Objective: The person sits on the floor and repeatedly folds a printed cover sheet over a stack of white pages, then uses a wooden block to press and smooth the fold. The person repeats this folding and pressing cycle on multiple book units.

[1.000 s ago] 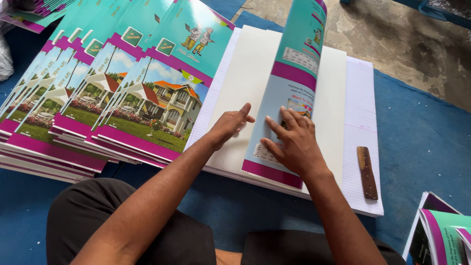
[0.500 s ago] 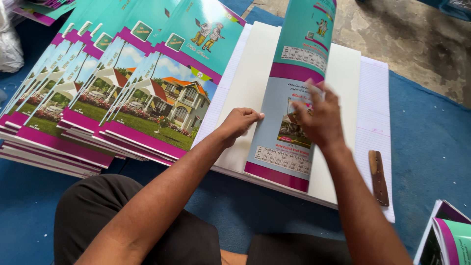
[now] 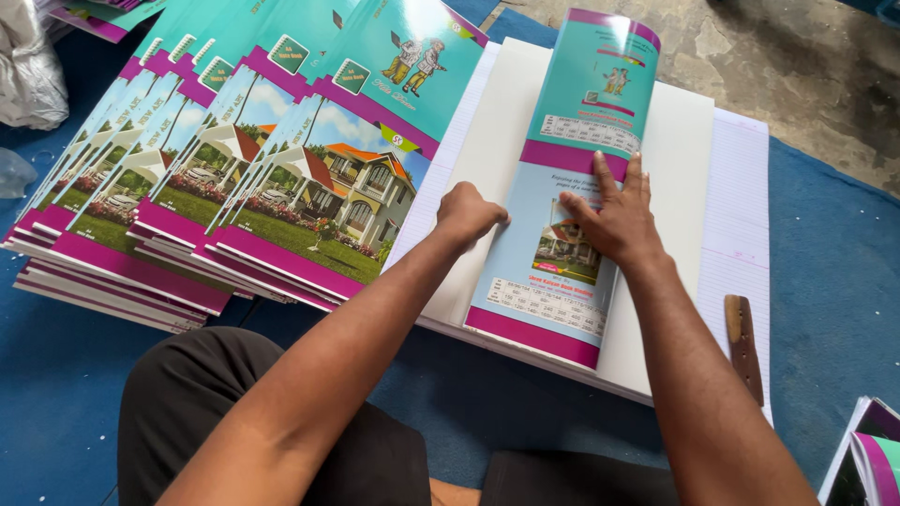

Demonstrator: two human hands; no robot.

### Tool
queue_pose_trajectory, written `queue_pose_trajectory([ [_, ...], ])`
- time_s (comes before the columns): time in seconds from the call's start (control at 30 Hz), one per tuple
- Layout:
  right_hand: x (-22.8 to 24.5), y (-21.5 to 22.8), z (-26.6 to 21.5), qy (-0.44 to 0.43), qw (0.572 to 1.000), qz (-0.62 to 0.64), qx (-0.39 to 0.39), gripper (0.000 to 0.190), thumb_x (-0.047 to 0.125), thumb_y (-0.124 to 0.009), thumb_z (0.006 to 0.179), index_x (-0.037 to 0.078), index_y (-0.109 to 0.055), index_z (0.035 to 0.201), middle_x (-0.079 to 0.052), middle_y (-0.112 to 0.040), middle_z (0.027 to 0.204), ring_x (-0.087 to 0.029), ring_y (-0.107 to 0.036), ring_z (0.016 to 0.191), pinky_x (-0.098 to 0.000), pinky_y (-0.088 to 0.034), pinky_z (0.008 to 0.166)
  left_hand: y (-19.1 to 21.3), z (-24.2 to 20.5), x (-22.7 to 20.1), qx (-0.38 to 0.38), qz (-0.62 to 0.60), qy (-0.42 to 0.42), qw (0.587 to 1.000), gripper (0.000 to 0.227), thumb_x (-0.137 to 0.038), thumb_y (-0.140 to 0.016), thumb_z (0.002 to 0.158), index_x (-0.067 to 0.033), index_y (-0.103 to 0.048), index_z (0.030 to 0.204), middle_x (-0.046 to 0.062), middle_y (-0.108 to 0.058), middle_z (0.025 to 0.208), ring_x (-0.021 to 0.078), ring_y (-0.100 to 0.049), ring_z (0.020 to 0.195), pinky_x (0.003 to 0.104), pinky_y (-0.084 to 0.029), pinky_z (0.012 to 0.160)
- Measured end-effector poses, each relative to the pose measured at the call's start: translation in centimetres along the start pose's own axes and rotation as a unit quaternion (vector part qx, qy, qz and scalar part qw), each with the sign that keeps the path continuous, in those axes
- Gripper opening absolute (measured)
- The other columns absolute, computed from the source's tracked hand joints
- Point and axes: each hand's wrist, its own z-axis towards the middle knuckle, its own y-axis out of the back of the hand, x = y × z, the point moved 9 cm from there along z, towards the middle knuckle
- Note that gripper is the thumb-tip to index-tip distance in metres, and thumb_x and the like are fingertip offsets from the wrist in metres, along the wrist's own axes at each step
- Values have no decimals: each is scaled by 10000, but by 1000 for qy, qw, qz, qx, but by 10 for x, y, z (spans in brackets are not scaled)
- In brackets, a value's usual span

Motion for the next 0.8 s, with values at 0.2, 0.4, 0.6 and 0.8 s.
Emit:
queue_pose_trajectory([
  [0.2, 6, -9, 4, -18, 999, -45, 15, 958, 800, -562, 815, 346, -288, 1613, -207, 18, 1703, -495, -33, 1539, -606, -348, 1153, 4, 3, -16, -48, 91, -24, 994, 468, -247, -958, 588, 16, -736, 906, 225, -749, 959, 345, -744, 964, 402, -583, 883],
  [0.4, 12, -15, 6, -19, 996, -82, 16, 949, 795, -543, 831, 340, -286, 1623, -211, 6, 1701, -497, -32, 1542, -649, -396, 1103, 1, -5, -25, -56, 119, -48, 990, 273, -89, -838, 704, 22, -747, 937, 249, -749, 990, 372, -739, 1005, 411, -588, 924],
  [0.6, 15, -19, 6, -20, 993, -117, 13, 927, 806, -519, 854, 346, -295, 1626, -211, -9, 1700, -502, -31, 1534, -689, -402, 1071, 4, -7, -24, -60, 112, -45, 991, 205, -26, -766, 741, 35, -730, 933, 260, -739, 997, 382, -731, 1010, 419, -596, 909],
  [0.8, 18, -25, 8, -15, 990, -137, 1, 915, 800, -511, 850, 330, -329, 1614, -237, -44, 1699, -534, -41, 1521, -683, -429, 1049, 3, -8, -22, -65, 106, -52, 991, 196, 14, -629, 821, 44, -658, 1013, 263, -721, 1015, 387, -724, 1030, 440, -595, 910],
])
